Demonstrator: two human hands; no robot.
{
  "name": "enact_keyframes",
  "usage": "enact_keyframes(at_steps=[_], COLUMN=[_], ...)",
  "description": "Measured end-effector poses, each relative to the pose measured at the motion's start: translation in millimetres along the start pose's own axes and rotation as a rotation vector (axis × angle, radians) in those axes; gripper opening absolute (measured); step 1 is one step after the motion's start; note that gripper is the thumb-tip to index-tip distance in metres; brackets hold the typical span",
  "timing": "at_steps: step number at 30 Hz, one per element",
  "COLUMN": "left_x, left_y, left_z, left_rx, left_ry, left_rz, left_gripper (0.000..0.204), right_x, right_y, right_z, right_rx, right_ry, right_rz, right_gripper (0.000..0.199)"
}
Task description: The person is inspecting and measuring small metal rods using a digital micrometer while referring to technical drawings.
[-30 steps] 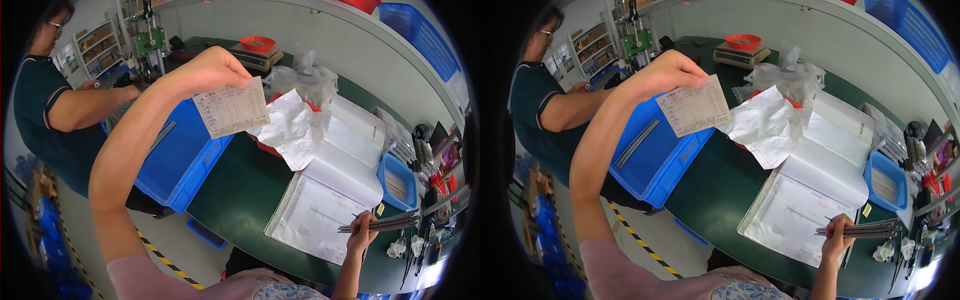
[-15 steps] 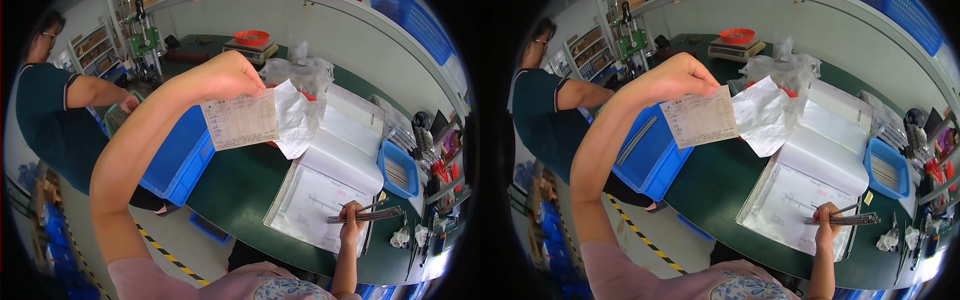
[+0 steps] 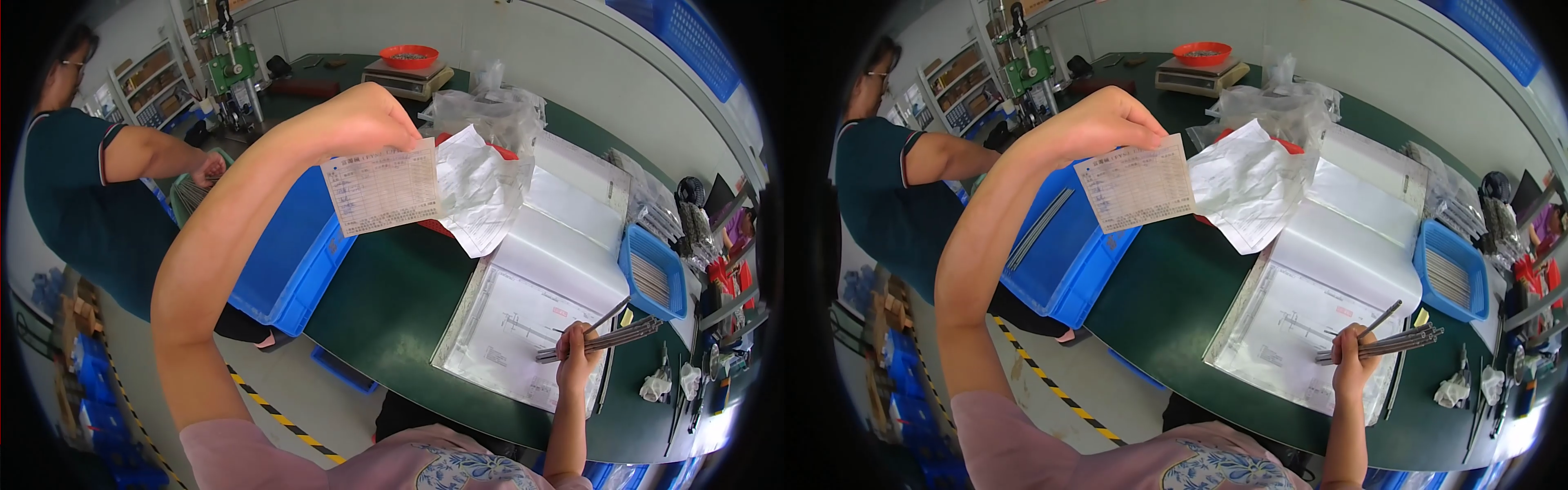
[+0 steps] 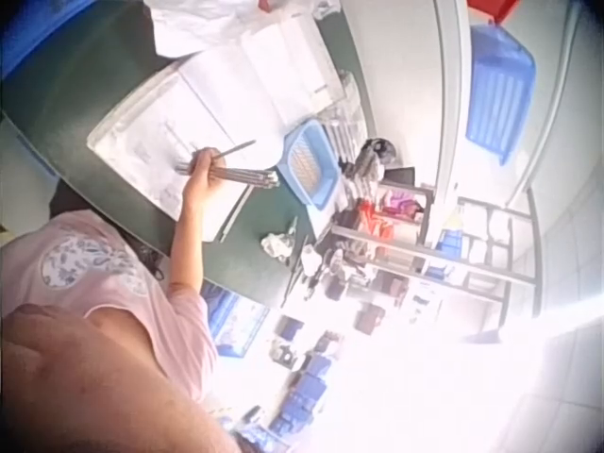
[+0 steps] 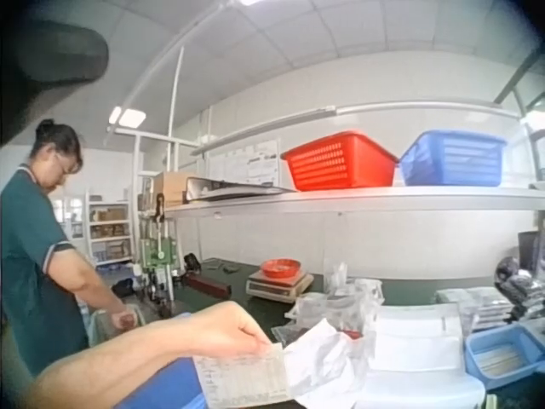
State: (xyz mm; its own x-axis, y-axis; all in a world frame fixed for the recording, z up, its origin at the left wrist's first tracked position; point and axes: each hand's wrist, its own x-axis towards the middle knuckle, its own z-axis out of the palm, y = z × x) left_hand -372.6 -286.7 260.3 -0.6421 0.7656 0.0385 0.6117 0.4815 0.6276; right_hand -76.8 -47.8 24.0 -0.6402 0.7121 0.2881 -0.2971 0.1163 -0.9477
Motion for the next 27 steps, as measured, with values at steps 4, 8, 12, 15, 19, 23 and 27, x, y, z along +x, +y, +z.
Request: enact_keyframes(at_steps=[4, 8, 12, 15, 19, 23, 27], left_x=[-0.1, -2.2, -3.9, -4.5, -6.6, -8.4, -8.1], left_y=[-7.9, -12.8, -14.7, -14.7, -12.7, -10.8, -11.1], left_z=[-5.3, -7.5, -6.6, -5.7, -5.2, -4.6, -4.2], left_rx=[-0.044, -0.072, -0.045, -0.041, -0.033, -0.027, -0.027], left_ry=[-0.005, -0.022, -0.033, -0.039, -0.031, -0.027, -0.038], left_rz=[-0.047, -0.053, -0.042, -0.047, -0.071, -0.097, -0.083], left_gripper=[0.025, 0.025, 0.026, 0.026, 0.025, 0.025, 0.024], right_x=[-2.8, -5.9, -7.4, -7.6, -5.5, -2.0, -1.7], right_y=[5.4, 7.5, 9.0, 11.0, 13.5, 17.3, 21.3], right_z=[1.7, 3.7, 6.1, 7.3, 4.8, 0.2, -3.6], right_rx=[0.047, -0.021, -0.084, -0.090, -0.031, 0.036, 0.054], right_ry=[-0.015, -0.083, -0.133, -0.120, -0.093, -0.152, -0.139], right_rz=[-0.016, -0.041, -0.078, -0.126, -0.111, -0.155, -0.154], right_gripper=[0.027, 0.026, 0.025, 0.026, 0.030, 0.021, 0.023])
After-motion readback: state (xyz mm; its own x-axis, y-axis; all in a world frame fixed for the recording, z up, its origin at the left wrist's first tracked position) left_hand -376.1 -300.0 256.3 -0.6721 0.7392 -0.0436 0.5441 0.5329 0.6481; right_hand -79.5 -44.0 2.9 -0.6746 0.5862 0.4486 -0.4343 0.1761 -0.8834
